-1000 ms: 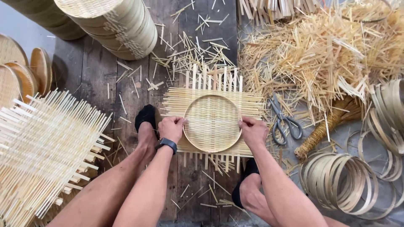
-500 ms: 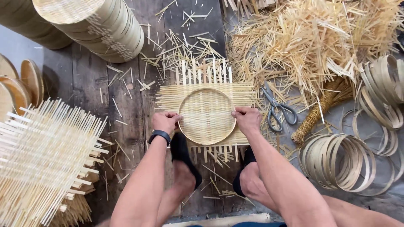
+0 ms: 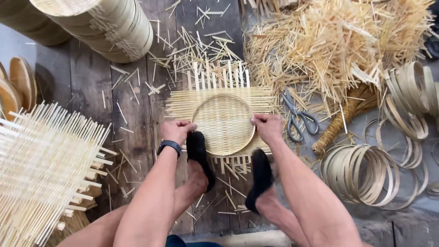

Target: The person weaves bamboo strips into a flat woven panel, presses a woven circular basket base onto a wooden mold, and trims excess bamboo strips with scissors. They bend and interlace strips by hand, fit a bamboo rim ring around the work, and place finished woven pieces onto a stack.

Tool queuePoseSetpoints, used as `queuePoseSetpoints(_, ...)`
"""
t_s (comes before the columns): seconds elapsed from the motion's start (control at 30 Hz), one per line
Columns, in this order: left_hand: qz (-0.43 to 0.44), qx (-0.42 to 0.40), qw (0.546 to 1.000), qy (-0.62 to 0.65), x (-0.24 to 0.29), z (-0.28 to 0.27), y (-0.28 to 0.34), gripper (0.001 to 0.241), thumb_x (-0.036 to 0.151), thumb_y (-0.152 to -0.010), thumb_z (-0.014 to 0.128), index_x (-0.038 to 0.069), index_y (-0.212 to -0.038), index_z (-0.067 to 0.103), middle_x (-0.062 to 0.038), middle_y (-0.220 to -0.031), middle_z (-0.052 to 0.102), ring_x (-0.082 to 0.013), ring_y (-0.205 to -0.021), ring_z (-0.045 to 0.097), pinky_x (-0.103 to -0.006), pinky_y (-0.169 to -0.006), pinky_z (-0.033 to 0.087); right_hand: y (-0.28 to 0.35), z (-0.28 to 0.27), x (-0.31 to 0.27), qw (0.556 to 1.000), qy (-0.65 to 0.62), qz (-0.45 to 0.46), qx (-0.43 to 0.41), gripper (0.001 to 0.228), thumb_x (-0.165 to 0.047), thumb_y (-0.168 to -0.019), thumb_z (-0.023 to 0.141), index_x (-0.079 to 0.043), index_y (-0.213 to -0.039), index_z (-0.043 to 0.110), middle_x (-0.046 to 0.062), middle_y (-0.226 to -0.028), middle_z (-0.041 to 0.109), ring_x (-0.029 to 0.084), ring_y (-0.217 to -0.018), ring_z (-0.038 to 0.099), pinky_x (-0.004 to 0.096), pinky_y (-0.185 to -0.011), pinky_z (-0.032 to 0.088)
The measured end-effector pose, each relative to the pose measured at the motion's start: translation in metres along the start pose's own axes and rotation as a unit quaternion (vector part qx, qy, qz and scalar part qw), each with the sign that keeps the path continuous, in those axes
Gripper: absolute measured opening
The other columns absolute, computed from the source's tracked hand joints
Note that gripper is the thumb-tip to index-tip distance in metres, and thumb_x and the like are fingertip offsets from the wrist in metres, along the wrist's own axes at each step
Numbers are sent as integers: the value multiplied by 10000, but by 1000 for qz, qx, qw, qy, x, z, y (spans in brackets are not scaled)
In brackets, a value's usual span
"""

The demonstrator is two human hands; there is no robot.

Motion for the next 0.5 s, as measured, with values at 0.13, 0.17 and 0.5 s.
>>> queuePoseSetpoints(0.13, 33, 19, 999, -8, 7, 2, -7, 181, 128, -762, 890, 16, -887, 822, -67, -762, 780, -107, -608, 690, -268, -588, 571, -23, 1, 13, 999, -13, -37, -4, 296, -237, -793, 871, -95, -1046, 813, 105, -881, 800, 144, -753, 724, 300, -765, 572)
queuePoseSetpoints(0.17, 5, 14, 1000, 0, 0, 4, -5, 180, 129, -760, 885, 25, -893, 824, -65, -762, 780, -102, -606, 689, -265, -585, 573, -27, 1, 19, 999, -18, -37, -16, 291, -227, -773, 882, -87, -1021, 821, 104, -874, 800, 136, -751, 724, 294, -761, 569)
queuePoseSetpoints(0.5, 246, 45, 905, -344, 105, 23, 10, 282, 303, -860, 773, 132, -1084, 786, -99, -1164, 736, -262, -1098, 662, -430, -1005, 510, 74, 0, -102, 922, 153, -355, 16, 590, -313, -836, 802, -3, -1305, 624, 207, -1289, 639, 349, -1252, 567, 468, -1093, 422)
Point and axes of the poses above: each hand's wrist, its own y-axis away from the middle knuckle, its own z-axis out of the palm, x = y × z, the point moved 1 cm from there along -y, towards the middle knuckle
